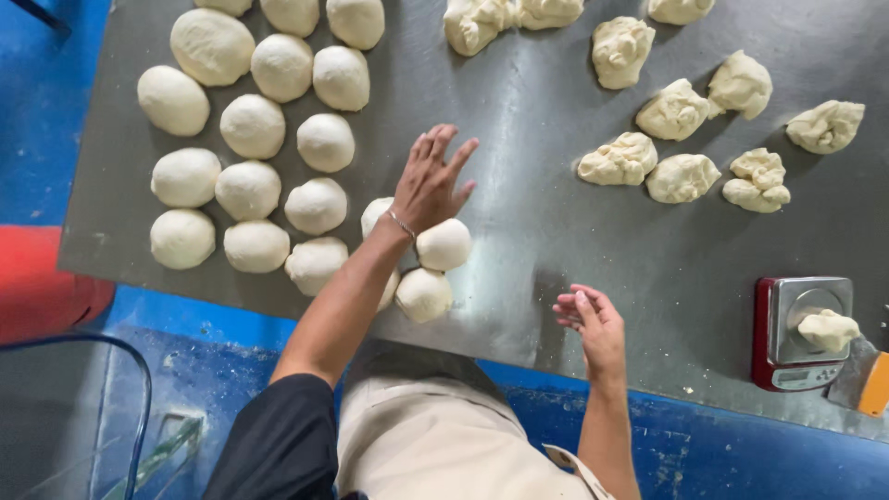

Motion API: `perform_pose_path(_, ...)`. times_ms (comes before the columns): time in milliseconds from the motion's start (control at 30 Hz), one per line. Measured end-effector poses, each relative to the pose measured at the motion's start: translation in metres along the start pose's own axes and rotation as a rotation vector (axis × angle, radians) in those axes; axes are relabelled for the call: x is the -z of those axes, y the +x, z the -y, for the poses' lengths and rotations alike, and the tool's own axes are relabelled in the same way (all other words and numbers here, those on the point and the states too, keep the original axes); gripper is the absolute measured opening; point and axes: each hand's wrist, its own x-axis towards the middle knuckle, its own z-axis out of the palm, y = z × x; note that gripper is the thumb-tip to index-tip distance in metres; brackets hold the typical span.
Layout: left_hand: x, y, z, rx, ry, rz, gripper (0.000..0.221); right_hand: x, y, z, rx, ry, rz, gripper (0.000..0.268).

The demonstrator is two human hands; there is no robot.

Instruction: The person shapes portions of dough into round balls by hand on a metal table, occasionally weighing them on a digital scale.

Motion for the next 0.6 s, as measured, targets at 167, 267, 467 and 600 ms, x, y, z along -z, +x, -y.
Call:
perform_pose_path(167,-0.036,0.1,0.07,-0.177,0.184,0.049,0.067,0.006,-0.016,-0.027,-0.016,-0.052,-0.149,0.031)
perform_pose_path(267,-0.054,0.14,0.095,-0.27,0.319,0.155,0.079,0.003,-0.033,-0.031,-0.009,-0.101,-0.256,0.032)
perform_pose_path(467,-0.081,0.204,0.131,-0.433,0.442,0.19,0.066,-0.033,-0.07,-0.038,-0.187,-0.09,-0.505,0.032)
perform_pose_path(600,-0.079,0.236,0.153,-0.468,0.324,0.374,0.055,-0.077,-0.076,-0.057,-0.241,-0.05,-0.527,0.032)
